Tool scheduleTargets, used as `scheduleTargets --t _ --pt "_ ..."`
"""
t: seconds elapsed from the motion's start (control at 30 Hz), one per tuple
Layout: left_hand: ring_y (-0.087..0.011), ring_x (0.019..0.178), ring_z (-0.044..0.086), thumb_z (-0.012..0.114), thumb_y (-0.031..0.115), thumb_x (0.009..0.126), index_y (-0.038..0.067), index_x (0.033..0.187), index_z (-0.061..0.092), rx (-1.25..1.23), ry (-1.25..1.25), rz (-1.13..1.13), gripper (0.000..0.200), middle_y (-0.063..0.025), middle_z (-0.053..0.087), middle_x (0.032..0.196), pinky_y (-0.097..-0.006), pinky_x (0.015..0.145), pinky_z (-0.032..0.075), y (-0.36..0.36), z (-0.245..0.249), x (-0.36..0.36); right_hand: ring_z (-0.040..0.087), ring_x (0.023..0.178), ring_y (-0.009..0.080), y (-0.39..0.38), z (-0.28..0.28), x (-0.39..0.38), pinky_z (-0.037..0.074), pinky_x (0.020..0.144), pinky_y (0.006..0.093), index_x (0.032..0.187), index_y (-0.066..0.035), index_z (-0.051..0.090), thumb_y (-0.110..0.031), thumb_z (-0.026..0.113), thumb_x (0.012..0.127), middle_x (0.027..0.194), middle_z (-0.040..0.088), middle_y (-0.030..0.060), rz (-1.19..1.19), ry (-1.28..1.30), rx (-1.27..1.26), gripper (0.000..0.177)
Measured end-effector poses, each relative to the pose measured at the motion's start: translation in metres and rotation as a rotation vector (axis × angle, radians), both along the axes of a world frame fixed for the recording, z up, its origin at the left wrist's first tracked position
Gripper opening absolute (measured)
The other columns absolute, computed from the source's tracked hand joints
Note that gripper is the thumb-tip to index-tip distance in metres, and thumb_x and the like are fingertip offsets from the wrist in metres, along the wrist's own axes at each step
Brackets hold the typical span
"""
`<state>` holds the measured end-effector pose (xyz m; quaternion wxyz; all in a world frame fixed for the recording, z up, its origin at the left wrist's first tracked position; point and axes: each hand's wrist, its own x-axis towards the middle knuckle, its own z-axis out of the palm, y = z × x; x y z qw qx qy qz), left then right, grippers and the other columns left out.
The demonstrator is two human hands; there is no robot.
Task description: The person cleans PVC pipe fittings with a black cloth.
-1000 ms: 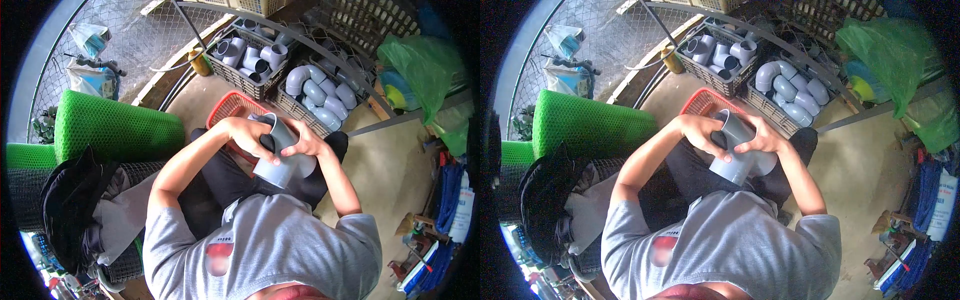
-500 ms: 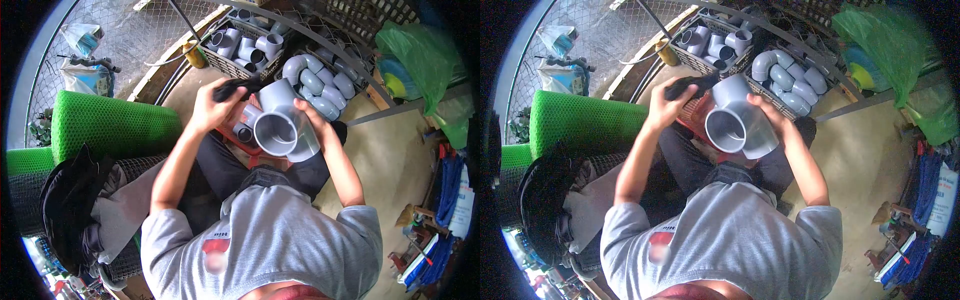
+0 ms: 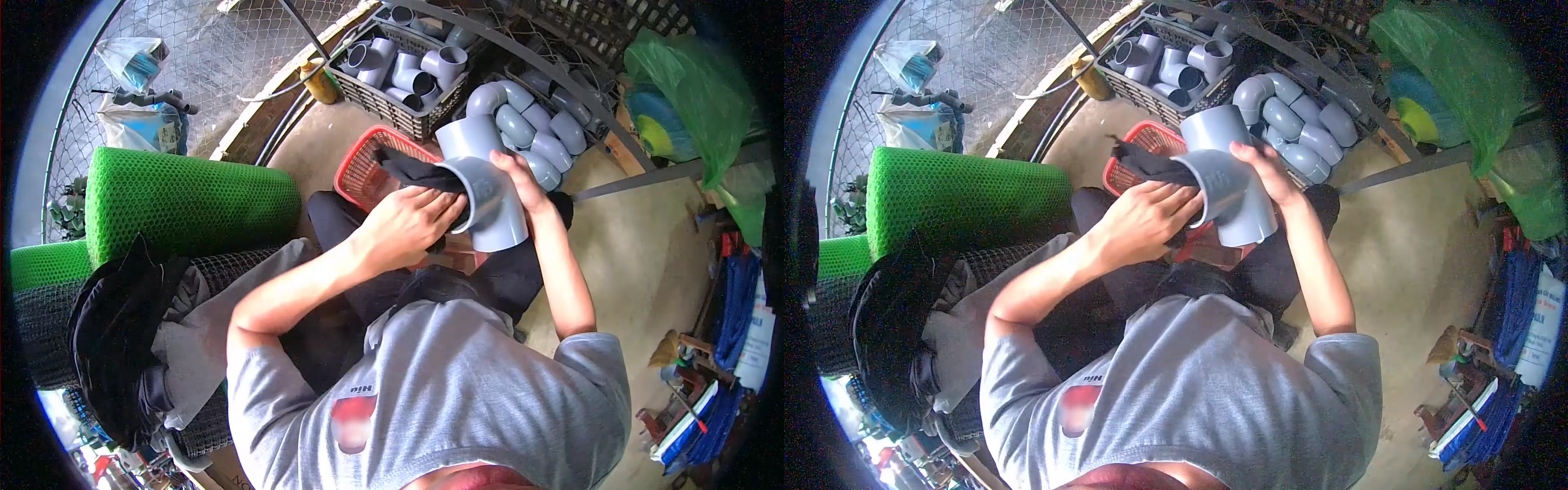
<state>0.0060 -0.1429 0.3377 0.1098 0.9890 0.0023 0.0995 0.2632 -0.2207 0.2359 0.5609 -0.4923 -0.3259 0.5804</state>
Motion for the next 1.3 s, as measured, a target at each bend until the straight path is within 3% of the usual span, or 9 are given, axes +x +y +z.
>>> scheduleTargets --t 0.1,0.2,0.27,0.37,0.53,0.67,0.93,1.13,1.3 --pt "-0.0212 0.104 0.069 0.065 0.018 0.082 0.001 0.110 0.071 0.443 0.348 -0.059 0.033 -0.0105 0.072 0.112 -0.0332 0.090 0.050 0.004 -0.020 0.016 0.062 0.100 0.0134 -0.001 0.015 -0.008 0.051 0.087 0.0284 0.128 0.002 0.060 -0.039 0.073 0.093 0.112 0.065 0.0066 -0.068 -0.068 0.071 0.057" --pt "-0.0239 0.100 0.069 0.067 0.020 0.077 0.001 0.087 0.074 0.394 0.354 -0.119 0.022 -0.0123 0.073 0.098 -0.0367 0.088 0.052 0.010 -0.036 0.035 0.061 0.100 0.0136 -0.005 0.015 -0.001 0.051 0.086 0.0292 0.129 0.003 0.059 -0.036 0.076 0.091 0.112 0.064 0.0050 -0.142 -0.185 0.103 0.057" --pt "-0.0294 0.077 0.072 0.070 0.014 0.070 0.000 0.082 0.074 0.111 0.428 -0.071 0.018 -0.0183 0.071 0.078 -0.0425 0.074 0.056 0.010 -0.034 0.045 0.061 0.099 0.0131 -0.013 0.008 0.001 0.050 0.087 0.0295 0.129 0.003 0.059 -0.036 0.076 0.090 0.111 0.064 0.0047 -0.196 -0.118 0.094 0.058" --pt "-0.0343 0.073 0.072 0.073 0.012 0.068 -0.002 0.082 0.072 -0.158 0.252 -0.072 0.020 -0.0180 0.070 0.073 -0.0458 0.072 0.056 0.015 -0.037 0.040 0.061 0.096 0.0128 -0.023 -0.026 0.006 0.049 0.087 0.0295 0.126 0.000 0.062 -0.035 0.074 0.090 0.108 0.065 0.0030 -0.294 -0.128 0.135 0.052" --pt "-0.0285 0.095 0.074 0.077 0.011 0.077 -0.002 0.117 0.071 -0.966 0.008 0.037 0.042 -0.0210 0.075 0.102 -0.0381 0.088 0.056 0.005 -0.033 0.018 0.061 0.096 0.0133 -0.035 -0.058 -0.002 0.049 0.085 0.0301 0.127 0.000 0.061 -0.039 0.073 0.090 0.106 0.065 0.0038 -0.299 -0.094 0.003 0.056" --pt "-0.0136 0.101 0.066 0.073 0.010 0.090 -0.002 0.120 0.071 -1.589 -0.300 0.430 0.032 -0.0055 0.073 0.110 -0.0310 0.095 0.052 0.009 -0.044 -0.019 0.064 0.103 0.0202 -0.043 -0.084 -0.003 0.053 0.086 0.0363 0.130 0.002 0.057 -0.057 0.063 0.092 0.116 0.065 0.0098 -0.360 0.279 -0.120 0.069" --pt "-0.0171 0.100 0.070 0.066 0.005 0.089 0.001 0.126 0.068 -1.126 -0.473 0.479 0.037 -0.0102 0.073 0.112 -0.0354 0.094 0.055 0.003 -0.022 -0.033 0.065 0.110 0.0259 -0.035 -0.040 -0.029 0.055 0.093 0.0410 0.135 0.001 0.054 -0.062 0.059 0.092 0.122 0.065 0.0163 -0.369 0.381 -0.168 0.077" --pt "-0.0276 0.124 0.060 0.075 0.012 0.068 -0.003 0.131 0.058 -0.048 0.041 0.053 0.067 -0.0150 0.064 0.133 -0.0403 0.111 0.042 -0.014 -0.050 -0.007 0.062 0.100 0.0190 -0.032 -0.060 -0.023 0.051 0.088 0.0345 0.130 0.002 0.058 -0.049 0.069 0.088 0.114 0.065 0.0093 -0.326 0.043 -0.047 0.067" --pt "-0.0313 0.114 0.066 0.073 0.013 0.067 -0.005 0.117 0.066 -0.173 -0.074 -0.005 0.054 -0.0185 0.070 0.120 -0.0408 0.102 0.049 -0.009 -0.095 0.012 0.060 0.105 0.0185 -0.041 -0.055 -0.016 0.048 0.093 0.0346 0.134 0.004 0.055 -0.037 0.076 0.085 0.118 0.063 0.0084 -0.415 -0.100 0.038 0.066"
